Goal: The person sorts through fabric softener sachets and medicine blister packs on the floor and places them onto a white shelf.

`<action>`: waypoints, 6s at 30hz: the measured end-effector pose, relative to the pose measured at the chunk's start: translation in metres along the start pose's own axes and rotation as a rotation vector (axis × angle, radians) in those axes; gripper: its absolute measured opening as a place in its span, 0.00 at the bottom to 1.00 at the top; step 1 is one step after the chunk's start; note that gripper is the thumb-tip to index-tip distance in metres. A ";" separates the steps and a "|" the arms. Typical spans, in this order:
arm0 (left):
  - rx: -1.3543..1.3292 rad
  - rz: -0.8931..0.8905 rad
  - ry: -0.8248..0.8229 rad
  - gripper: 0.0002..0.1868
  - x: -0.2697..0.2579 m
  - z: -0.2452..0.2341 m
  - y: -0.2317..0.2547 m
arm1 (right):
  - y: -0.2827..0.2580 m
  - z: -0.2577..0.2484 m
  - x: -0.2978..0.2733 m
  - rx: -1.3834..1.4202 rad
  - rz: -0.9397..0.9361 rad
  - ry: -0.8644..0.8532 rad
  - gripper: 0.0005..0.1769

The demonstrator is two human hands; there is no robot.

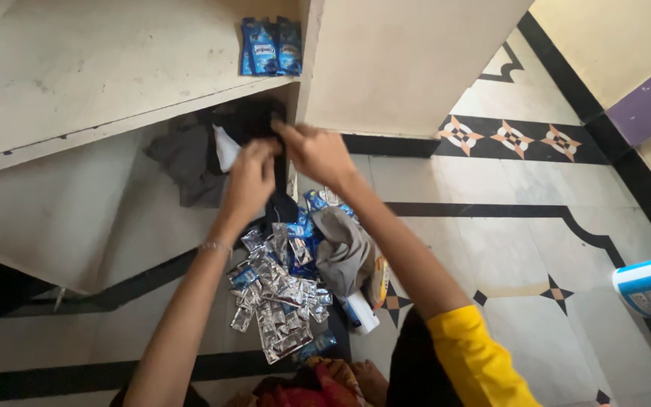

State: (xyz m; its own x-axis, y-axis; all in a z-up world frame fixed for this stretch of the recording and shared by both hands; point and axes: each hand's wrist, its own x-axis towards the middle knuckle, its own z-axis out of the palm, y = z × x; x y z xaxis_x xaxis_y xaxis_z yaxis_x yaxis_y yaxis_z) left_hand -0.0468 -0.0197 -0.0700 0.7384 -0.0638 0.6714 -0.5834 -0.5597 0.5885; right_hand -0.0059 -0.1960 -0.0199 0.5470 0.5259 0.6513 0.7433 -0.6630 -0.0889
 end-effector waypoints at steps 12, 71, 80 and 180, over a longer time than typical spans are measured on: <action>0.076 -0.344 -0.147 0.12 -0.144 0.107 -0.164 | 0.082 0.248 -0.150 -0.010 0.473 -0.822 0.15; -0.624 -0.075 0.236 0.27 0.108 -0.064 0.013 | 0.027 -0.067 0.082 1.164 0.448 -0.277 0.22; -0.501 -0.063 0.248 0.34 0.111 -0.022 -0.014 | 0.043 0.012 0.090 1.202 0.732 0.022 0.09; -0.446 -0.881 -0.627 0.12 -0.097 0.061 -0.159 | 0.084 0.084 -0.046 1.017 0.546 -0.718 0.12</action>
State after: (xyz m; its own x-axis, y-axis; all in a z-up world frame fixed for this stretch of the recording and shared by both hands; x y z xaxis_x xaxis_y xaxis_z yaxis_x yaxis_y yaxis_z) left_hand -0.0049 0.0245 -0.2559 0.9118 -0.2643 -0.3143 0.2387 -0.2816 0.9294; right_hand 0.0634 -0.2311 -0.1205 0.7070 0.6910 -0.1507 0.1510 -0.3556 -0.9223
